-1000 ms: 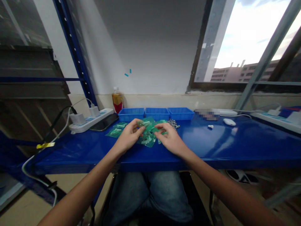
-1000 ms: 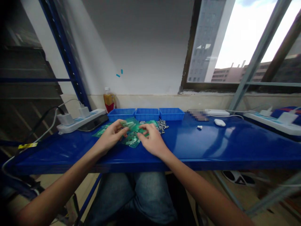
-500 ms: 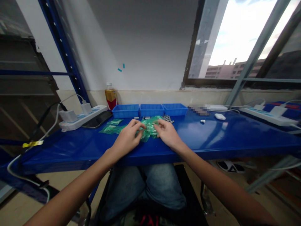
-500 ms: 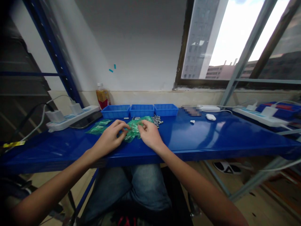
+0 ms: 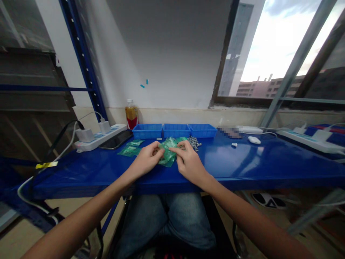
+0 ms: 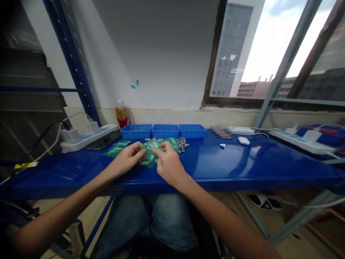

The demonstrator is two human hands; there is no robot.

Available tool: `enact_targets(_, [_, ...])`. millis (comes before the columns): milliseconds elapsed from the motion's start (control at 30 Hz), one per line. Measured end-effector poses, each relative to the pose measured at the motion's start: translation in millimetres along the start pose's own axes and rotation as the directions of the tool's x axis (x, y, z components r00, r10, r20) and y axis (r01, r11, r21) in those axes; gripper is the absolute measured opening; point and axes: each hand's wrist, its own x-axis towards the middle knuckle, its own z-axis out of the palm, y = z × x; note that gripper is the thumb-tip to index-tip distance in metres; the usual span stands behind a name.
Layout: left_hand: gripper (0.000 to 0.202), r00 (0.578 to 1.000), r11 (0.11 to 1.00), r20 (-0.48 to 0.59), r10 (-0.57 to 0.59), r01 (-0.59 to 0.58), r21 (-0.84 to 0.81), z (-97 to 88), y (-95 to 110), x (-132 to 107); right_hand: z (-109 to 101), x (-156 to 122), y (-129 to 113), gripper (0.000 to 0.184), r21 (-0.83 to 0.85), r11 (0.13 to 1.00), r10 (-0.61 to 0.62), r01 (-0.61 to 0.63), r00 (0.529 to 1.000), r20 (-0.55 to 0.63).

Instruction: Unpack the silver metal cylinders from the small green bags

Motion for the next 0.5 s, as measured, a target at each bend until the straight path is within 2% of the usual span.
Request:
enact_targets(67, [0.017, 0.990, 0.964, -0.048, 0.134, -0.119, 0.238, 0.5, 2, 0, -1, 3, 0, 0.024, 0.044, 0.991, 0.128, -0.128, 0.992, 0.011])
enact_targets(100, [0.015, 0.979, 0.923, -0.040, 0.200, -0.174, 0.343, 1.7, 3, -1, -1, 5, 0, 0.023, 0.075, 0.977, 0.200, -0.201, 0.979, 0.026])
enact_targets(167, [0.017, 0.955, 0.831, 0.030, 0.295, -0.272, 0.486, 5.2, 5, -5, -2, 9, 2, 0.038, 0.128, 0.937, 0.318, -0.324, 0.946, 0.069])
enact_targets(233, [0.021, 0.933, 0.753, 0.108, 0.342, -0.342, 0.563, 8.6, 6, -10, -3, 11, 5, 0.049, 0.146, 0.917, 0.361, -0.371, 0.928, 0.095])
enact_targets(333, [0.022, 0.918, 0.722, 0.162, 0.361, -0.385, 0.574, 10.8, 6, -13, -3, 12, 8, 0.043, 0.116, 0.937, 0.325, -0.331, 0.943, 0.069])
enact_targets(433, [0.020, 0.921, 0.784, 0.182, 0.345, -0.389, 0.483, 10.2, 5, -12, -4, 9, 5, 0.034, 0.040, 0.962, 0.269, -0.270, 0.963, 0.019])
enact_targets(500, [0.025, 0.943, 0.848, 0.149, 0.298, -0.333, 0.412, 8.9, 5, -10, -4, 7, 1, 0.029, -0.028, 0.977, 0.211, -0.211, 0.977, -0.015])
